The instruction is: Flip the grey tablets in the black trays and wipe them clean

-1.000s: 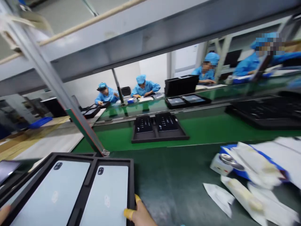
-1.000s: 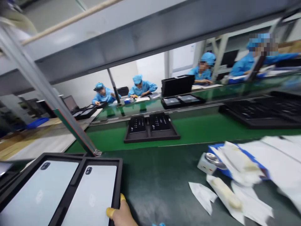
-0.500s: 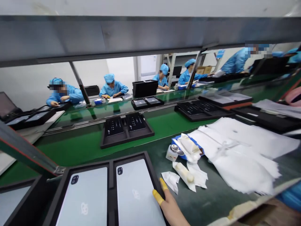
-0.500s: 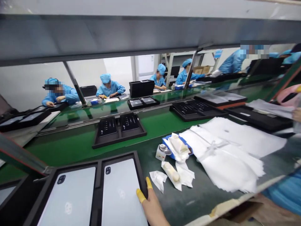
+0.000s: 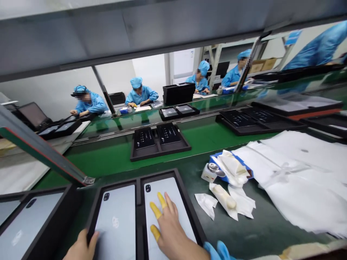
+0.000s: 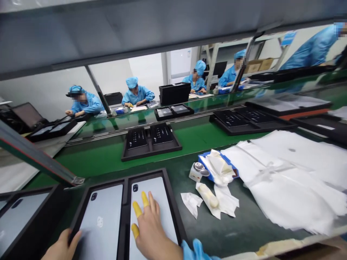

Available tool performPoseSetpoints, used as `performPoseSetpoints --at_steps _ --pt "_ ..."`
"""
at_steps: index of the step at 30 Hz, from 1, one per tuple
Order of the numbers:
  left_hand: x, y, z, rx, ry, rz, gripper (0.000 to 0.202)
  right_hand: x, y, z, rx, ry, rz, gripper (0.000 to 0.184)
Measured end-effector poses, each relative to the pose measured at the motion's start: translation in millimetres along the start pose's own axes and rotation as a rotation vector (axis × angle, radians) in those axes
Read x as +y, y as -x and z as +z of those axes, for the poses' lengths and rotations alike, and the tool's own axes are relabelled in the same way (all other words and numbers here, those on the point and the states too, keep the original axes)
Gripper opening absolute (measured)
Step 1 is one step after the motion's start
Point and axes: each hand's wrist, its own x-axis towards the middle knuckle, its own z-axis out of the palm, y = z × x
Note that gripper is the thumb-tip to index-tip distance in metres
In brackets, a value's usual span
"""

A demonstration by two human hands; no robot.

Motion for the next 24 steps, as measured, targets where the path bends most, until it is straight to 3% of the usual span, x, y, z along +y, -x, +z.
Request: performPoseSetpoints --at_steps 2,6,10,16,20,24 --pt "14 -4 -7.1 -0.033 -0.043 0.021 0.064 -16 -20 16 -0.003 0.04 -0.022 0.065" --pt "38 -7 -21.8 -0.036 -0.103 0.081 0.05 -26 -45 41 0.033 0.119 -0.029 0.064" --pt "50 -12 -24.2 -0.083 -0.081 0.081 0.046 -18 -54 46 0.088 0.176 0.052 0.066" --pt "53 -39 -25.8 -0.148 0.0 0.109 0.06 -19 -60 47 0.079 0.198 0.154 0.082" --pt "46 -60 -28.4 -0.22 0.148 0.109 0.07 -34 -55 23 0.164 0.186 0.1 0.082" --pt "32 -64 -25.8 -0.269 0.381 0.153 0.083 -42 -34 -44 0.274 0.184 0.078 0.081"
